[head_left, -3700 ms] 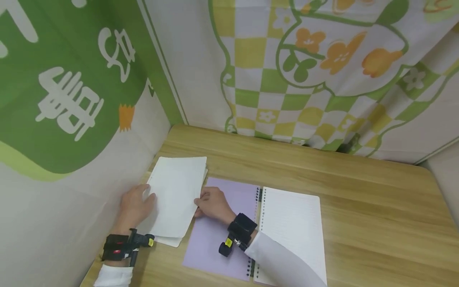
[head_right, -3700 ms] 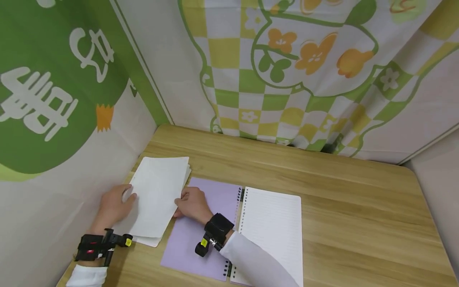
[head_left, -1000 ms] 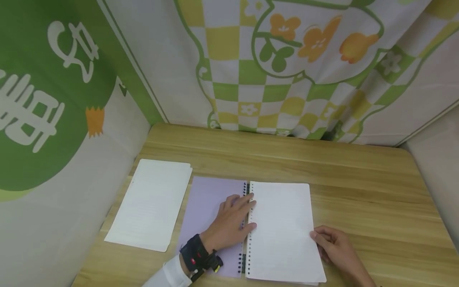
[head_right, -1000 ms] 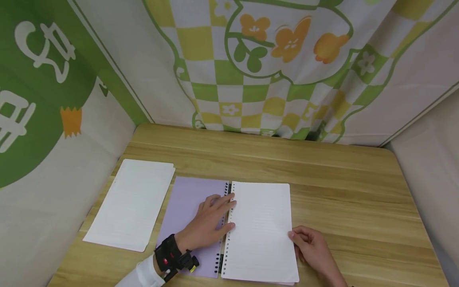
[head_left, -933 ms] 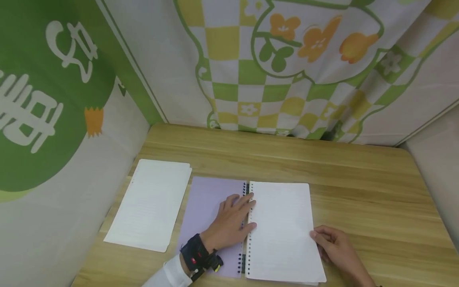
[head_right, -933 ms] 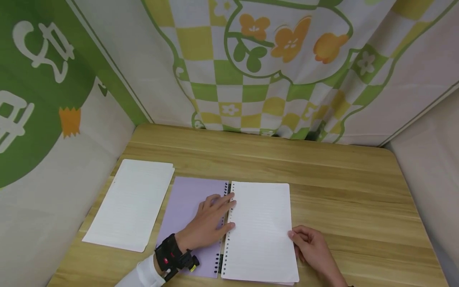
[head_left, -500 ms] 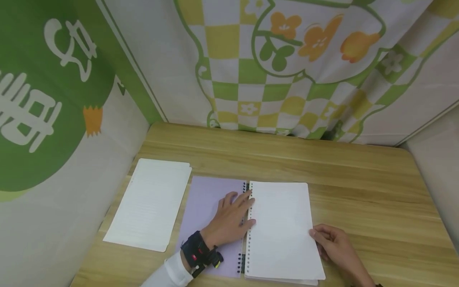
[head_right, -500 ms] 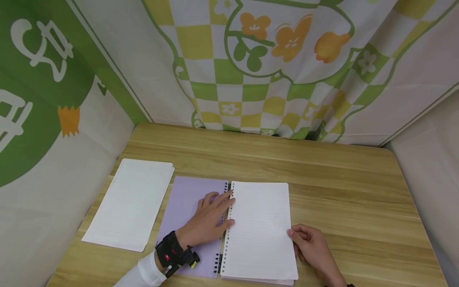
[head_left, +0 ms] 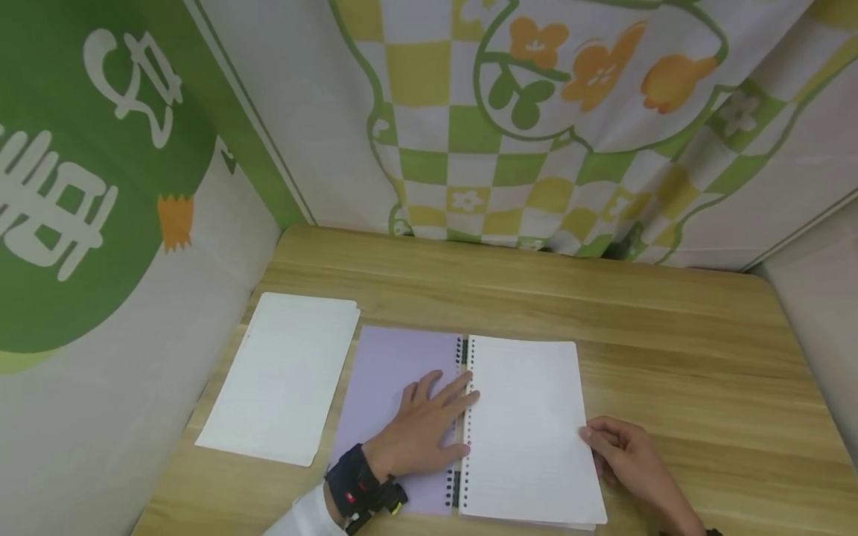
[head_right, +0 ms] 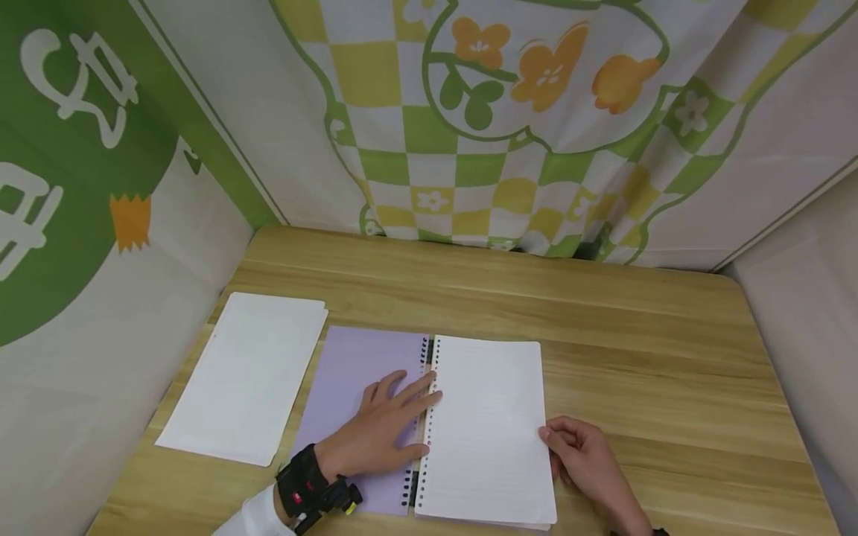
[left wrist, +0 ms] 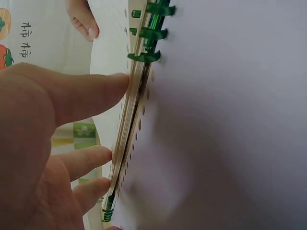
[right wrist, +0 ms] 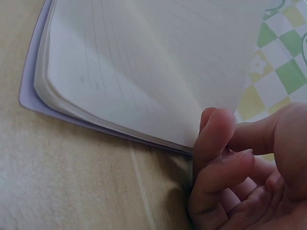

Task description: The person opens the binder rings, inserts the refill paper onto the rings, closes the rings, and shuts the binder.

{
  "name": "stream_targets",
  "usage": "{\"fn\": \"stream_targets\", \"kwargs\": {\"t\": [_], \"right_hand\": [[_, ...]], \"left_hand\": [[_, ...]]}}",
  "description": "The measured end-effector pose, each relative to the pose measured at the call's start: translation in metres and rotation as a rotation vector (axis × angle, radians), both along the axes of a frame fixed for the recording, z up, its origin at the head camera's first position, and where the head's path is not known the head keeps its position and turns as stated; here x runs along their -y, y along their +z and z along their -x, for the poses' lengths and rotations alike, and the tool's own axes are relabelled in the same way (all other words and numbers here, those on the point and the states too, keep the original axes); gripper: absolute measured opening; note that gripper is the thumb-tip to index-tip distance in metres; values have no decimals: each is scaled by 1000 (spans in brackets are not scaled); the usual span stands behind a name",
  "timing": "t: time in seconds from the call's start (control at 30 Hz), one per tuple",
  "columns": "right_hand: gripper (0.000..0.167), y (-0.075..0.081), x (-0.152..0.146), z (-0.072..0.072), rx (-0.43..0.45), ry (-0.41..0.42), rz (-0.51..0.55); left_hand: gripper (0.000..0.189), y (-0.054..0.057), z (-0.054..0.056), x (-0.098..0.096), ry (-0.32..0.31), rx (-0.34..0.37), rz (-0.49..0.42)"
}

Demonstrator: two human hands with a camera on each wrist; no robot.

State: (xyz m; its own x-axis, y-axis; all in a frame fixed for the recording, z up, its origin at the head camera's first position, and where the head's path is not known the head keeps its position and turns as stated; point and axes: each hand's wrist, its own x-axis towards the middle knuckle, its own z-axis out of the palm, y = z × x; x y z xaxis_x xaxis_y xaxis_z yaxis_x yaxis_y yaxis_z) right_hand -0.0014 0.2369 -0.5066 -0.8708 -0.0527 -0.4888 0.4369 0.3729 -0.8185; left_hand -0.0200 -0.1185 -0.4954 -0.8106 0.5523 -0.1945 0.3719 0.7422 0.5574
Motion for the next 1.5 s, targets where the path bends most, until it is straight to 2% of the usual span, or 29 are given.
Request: {"fn": "stream_targets", "kwargs": {"t": [0.33, 0.53, 0.77, 0.87, 0.97, 1.1, 1.2, 1.3, 1.5], "right_hand": [[32, 4, -3, -2, -53, 62, 4], [33, 6, -1, -2, -45, 85, 3], [28, 6, -5, 0, -51, 101, -79], [26, 7, -11, 1, -99, 119, -97], [26, 11, -10, 4, -125, 85, -85], [25, 23, 8, 16, -112, 33, -41], [28, 30, 30, 29, -103, 65, 14], [31, 34, 54, 45, -121, 127, 96], [29, 31, 100, 68, -149, 248, 235]], "left_hand": [[87, -1, -8, 4, -63, -7, 16], [99, -1, -10, 9, -97, -3, 38], [109, -2, -14, 10, -108, -3, 39], [110, -2, -14, 8, -108, -4, 48], [110, -1, -14, 7, -104, 1, 63], [109, 0, -14, 10, -106, 9, 68], [104, 2, -13, 15, -110, -1, 38], [99, 4, -9, 24, -74, -35, -5], [90, 14, -2, 58, 111, -103, -51]]}}
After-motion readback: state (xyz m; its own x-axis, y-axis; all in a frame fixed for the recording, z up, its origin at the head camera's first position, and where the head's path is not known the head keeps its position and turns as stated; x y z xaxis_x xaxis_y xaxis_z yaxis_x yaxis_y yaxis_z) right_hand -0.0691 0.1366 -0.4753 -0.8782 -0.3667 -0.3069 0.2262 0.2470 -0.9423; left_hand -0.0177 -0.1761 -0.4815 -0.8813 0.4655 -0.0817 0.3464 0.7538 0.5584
